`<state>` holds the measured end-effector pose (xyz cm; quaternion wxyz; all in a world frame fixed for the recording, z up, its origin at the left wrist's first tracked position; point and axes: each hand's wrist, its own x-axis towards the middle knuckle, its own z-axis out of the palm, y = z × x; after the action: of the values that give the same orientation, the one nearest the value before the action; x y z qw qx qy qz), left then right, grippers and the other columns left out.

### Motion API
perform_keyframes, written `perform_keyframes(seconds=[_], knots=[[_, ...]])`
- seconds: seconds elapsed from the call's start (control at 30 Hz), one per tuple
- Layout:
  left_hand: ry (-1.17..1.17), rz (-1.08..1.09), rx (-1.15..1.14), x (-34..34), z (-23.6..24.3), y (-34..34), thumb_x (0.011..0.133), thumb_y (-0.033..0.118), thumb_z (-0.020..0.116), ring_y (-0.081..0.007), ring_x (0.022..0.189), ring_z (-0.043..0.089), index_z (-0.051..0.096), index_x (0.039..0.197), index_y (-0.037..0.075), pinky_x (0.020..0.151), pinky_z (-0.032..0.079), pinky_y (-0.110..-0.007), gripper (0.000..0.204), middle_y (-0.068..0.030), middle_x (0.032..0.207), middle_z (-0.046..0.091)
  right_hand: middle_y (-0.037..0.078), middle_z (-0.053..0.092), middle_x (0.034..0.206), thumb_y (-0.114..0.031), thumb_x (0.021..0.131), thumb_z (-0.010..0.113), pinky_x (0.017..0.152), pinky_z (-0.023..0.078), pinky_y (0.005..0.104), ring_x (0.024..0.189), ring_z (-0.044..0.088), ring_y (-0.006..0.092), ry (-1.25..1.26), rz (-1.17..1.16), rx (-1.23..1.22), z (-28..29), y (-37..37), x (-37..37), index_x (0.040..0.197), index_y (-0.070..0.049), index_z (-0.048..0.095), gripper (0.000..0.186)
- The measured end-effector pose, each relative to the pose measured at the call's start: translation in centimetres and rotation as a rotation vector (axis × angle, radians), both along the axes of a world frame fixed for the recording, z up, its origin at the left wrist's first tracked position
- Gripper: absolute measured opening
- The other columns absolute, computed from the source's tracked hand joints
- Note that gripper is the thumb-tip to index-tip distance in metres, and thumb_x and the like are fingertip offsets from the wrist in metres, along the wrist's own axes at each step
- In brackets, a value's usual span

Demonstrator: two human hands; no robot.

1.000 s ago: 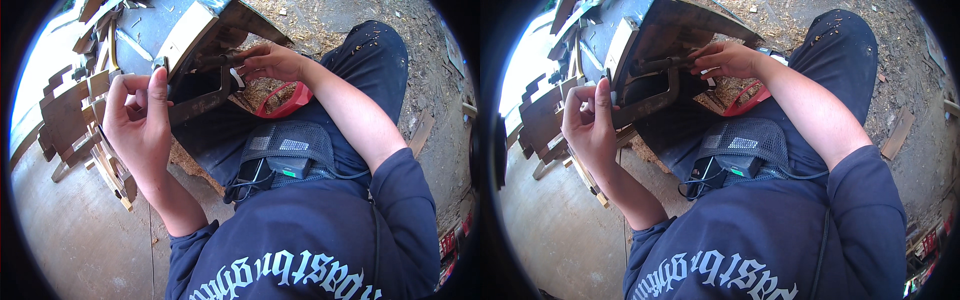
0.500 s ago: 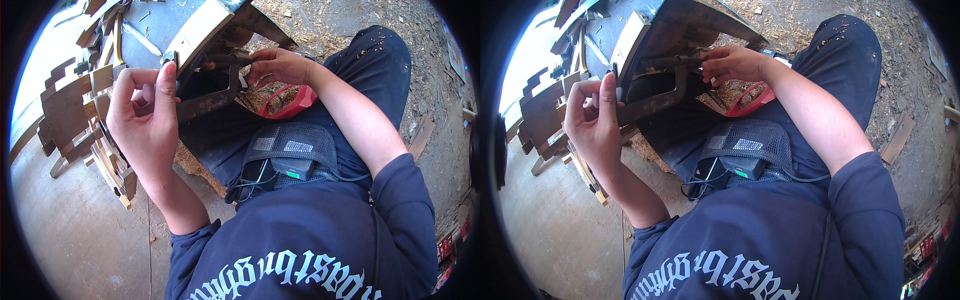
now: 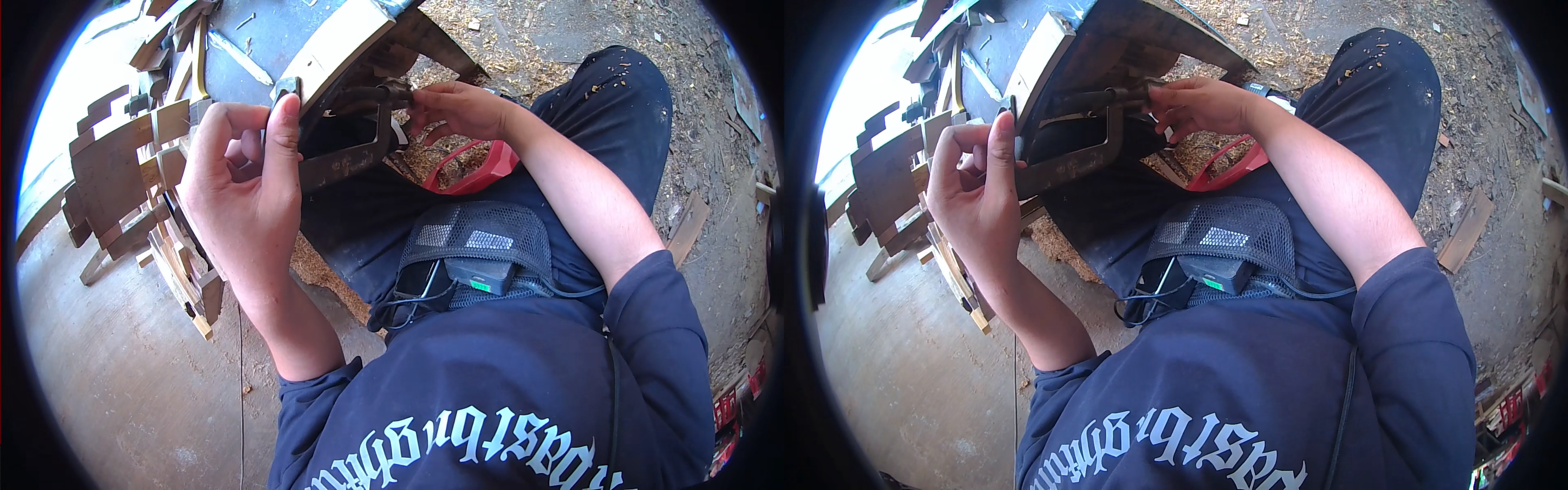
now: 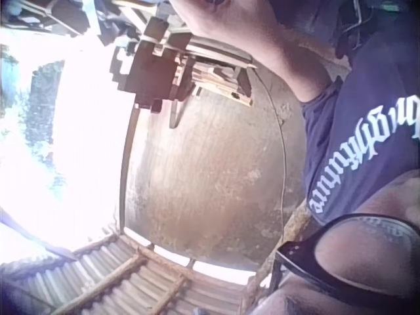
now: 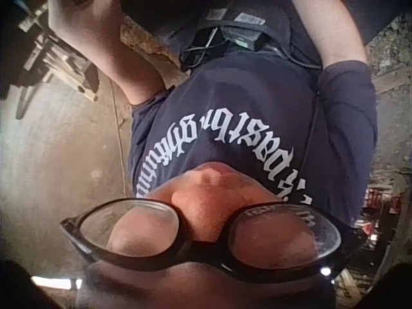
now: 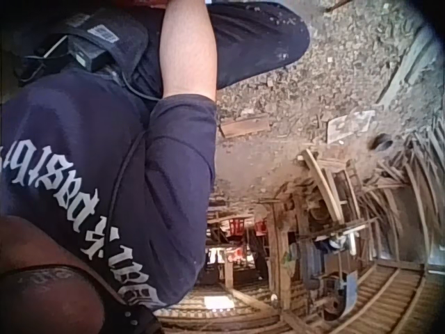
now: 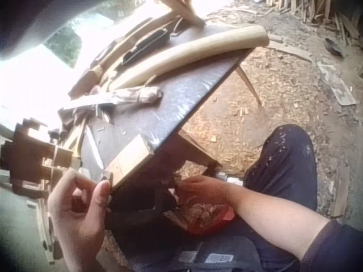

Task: Marking wood with a pen and ruler, then sawing a small piece with a hand saw.

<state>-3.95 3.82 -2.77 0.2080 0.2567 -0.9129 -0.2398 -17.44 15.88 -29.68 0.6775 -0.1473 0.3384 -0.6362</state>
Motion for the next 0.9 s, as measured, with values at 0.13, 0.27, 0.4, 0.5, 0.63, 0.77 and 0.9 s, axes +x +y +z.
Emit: perform_keyframes(seconds=[0.13, 0.27, 0.4, 0.5, 0.63, 0.77, 0.9], knots=[[-0.033, 0.002, -0.070, 0.4, -0.2, -0.4, 0.095, 0.016, 0.080, 0.0016, 0.059, 0.045, 0.065, 0.086, 0.003, 0.053, 0.032, -0.014, 0.022, 0.0071, 0.067, 0.044, 0.008, 0.068, 0.112, -0.030, 0.108, 0.057, 0.092, 0.058, 0.0415, 0.111, 0.068, 0.0217, -0.207, 0.002, -0.086, 1.0, -0.2, 0.3, 0.133, -0.006, 0.062, 0.035], [-0.002, 0.006, -0.005, 0.4, -0.3, -0.2, 0.095, 0.016, 0.080, 0.0018, 0.059, 0.043, 0.065, 0.086, 0.003, 0.053, 0.031, -0.013, 0.022, 0.0072, 0.067, 0.044, 0.008, 0.067, 0.099, -0.032, 0.109, 0.056, 0.090, 0.057, 0.0421, 0.107, 0.068, 0.0233, -0.097, -0.095, -0.016, 2.9, 0.0, 0.7, 0.121, -0.005, 0.066, 0.031], [-0.005, -0.001, 0.015, 0.0, -0.1, -0.2, 0.095, 0.015, 0.080, 0.0019, 0.059, 0.041, 0.064, 0.086, 0.003, 0.053, 0.030, -0.014, 0.022, 0.0076, 0.067, 0.042, 0.008, 0.067, 0.103, -0.029, 0.109, 0.057, 0.090, 0.058, 0.0421, 0.106, 0.068, 0.0228, -0.100, 0.030, -0.055, -0.8, -0.6, -0.2, 0.138, -0.007, 0.060, 0.037], [-0.014, 0.017, -0.005, 0.1, -0.2, -0.1, 0.095, 0.015, 0.080, 0.0020, 0.059, 0.042, 0.064, 0.086, 0.003, 0.053, 0.030, -0.014, 0.022, 0.0079, 0.067, 0.042, 0.009, 0.068, 0.108, -0.027, 0.108, 0.057, 0.090, 0.058, 0.0427, 0.106, 0.068, 0.0225, -0.368, 0.187, -0.201, -1.8, -0.9, -0.3, 0.143, -0.007, 0.057, 0.040], [-0.017, 0.014, -0.009, 0.5, -0.2, -0.4, 0.095, 0.015, 0.080, 0.0020, 0.059, 0.042, 0.064, 0.086, 0.003, 0.053, 0.030, -0.014, 0.022, 0.0078, 0.066, 0.042, 0.005, 0.067, 0.105, -0.033, 0.106, 0.062, 0.085, 0.059, 0.0380, 0.096, 0.069, 0.0209, -0.106, -0.058, -0.025, 2.8, -0.5, 0.9, 0.118, -0.004, 0.066, 0.032], [-0.006, 0.008, -0.001, 0.2, -0.2, -0.3, 0.094, 0.015, 0.080, 0.0020, 0.059, 0.043, 0.065, 0.086, 0.002, 0.053, 0.030, -0.014, 0.022, 0.0077, 0.066, 0.042, 0.004, 0.066, 0.102, -0.035, 0.107, 0.059, 0.083, 0.058, 0.0381, 0.097, 0.067, 0.0188, -0.120, 0.016, -0.082, 1.0, -0.4, 0.3, 0.117, -0.005, 0.069, 0.033], [-0.012, 0.007, -0.002, 0.1, -0.1, -0.2, 0.095, 0.014, 0.080, 0.0019, 0.059, 0.043, 0.065, 0.086, 0.002, 0.053, 0.030, -0.014, 0.021, 0.0079, 0.065, 0.042, 0.004, 0.066, 0.102, -0.036, 0.107, 0.059, 0.084, 0.058, 0.0368, 0.101, 0.067, 0.0182, -0.321, 0.117, -0.199, -1.8, -1.1, -0.2, 0.132, -0.007, 0.066, 0.039]])
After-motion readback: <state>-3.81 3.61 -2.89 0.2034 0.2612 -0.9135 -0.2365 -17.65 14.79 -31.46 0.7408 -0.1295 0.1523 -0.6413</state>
